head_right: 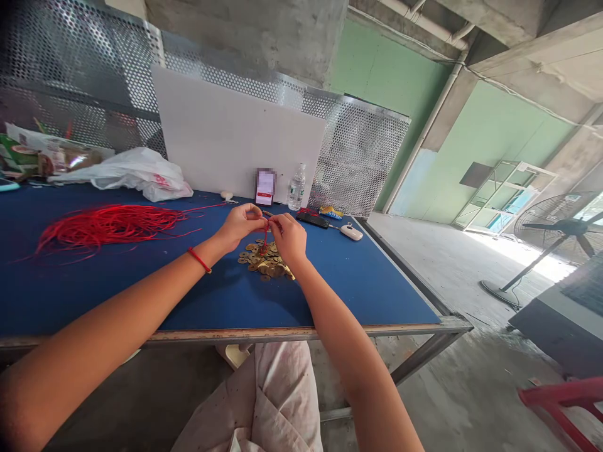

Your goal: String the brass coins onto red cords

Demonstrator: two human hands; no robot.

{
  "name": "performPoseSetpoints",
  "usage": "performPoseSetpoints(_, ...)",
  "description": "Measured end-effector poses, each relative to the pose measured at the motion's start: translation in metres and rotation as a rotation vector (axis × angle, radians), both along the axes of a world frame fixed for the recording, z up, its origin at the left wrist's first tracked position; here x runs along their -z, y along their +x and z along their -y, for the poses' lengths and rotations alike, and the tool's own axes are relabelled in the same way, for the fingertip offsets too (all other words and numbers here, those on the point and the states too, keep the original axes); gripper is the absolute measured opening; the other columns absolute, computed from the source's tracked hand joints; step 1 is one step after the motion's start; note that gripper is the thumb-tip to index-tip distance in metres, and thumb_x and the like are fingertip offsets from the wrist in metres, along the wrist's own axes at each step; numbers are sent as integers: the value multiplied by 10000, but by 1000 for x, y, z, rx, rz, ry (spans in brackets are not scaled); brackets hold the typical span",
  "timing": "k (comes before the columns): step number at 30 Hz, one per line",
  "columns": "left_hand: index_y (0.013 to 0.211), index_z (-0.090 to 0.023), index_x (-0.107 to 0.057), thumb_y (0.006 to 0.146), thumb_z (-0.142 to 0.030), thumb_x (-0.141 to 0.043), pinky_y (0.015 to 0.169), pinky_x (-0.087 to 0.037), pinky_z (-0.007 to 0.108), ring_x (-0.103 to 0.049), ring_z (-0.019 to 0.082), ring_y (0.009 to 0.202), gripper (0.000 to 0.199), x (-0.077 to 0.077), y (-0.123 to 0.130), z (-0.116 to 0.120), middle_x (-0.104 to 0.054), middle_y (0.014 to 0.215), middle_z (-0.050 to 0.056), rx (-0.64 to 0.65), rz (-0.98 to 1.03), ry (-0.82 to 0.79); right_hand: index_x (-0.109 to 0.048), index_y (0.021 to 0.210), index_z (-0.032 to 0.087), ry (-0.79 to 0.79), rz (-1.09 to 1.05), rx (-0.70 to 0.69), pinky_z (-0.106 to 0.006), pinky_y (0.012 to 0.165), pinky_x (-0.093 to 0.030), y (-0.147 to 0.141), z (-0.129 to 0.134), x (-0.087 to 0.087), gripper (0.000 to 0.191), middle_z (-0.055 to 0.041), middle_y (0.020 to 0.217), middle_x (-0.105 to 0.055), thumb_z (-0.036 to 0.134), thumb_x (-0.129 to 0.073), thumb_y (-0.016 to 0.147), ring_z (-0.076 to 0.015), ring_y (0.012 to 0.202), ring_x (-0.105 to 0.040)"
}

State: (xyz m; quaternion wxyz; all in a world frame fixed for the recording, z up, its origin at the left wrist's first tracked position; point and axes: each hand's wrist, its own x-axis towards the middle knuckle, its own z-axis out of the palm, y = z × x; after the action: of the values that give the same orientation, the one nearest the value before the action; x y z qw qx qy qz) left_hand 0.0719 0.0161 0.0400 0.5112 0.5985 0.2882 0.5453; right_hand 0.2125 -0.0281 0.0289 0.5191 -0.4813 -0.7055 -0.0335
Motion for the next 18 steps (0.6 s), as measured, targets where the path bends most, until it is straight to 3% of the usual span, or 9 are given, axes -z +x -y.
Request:
performPoseSetpoints(10,672,-175,-503,509,-160,-721,627,-508,293,-605,150,629,273,-1,5,2,-603,621,-25,-95,-49,145,-716,904,229,32,135,92,-250,661,-387,4,1,-2,250,-26,837,-657,316,-483,931,-154,740,-589)
performPoseSetpoints(18,694,-173,-503,526,-131,-730,640,-528,310,-611,144,613,285,0,7,4,-628,639,-15,-70,-18,47,-656,846,209,-7,154,94,-244,631,-385,4,1,-3,177,-20,842,-636,284,-502,890,-142,708,-561)
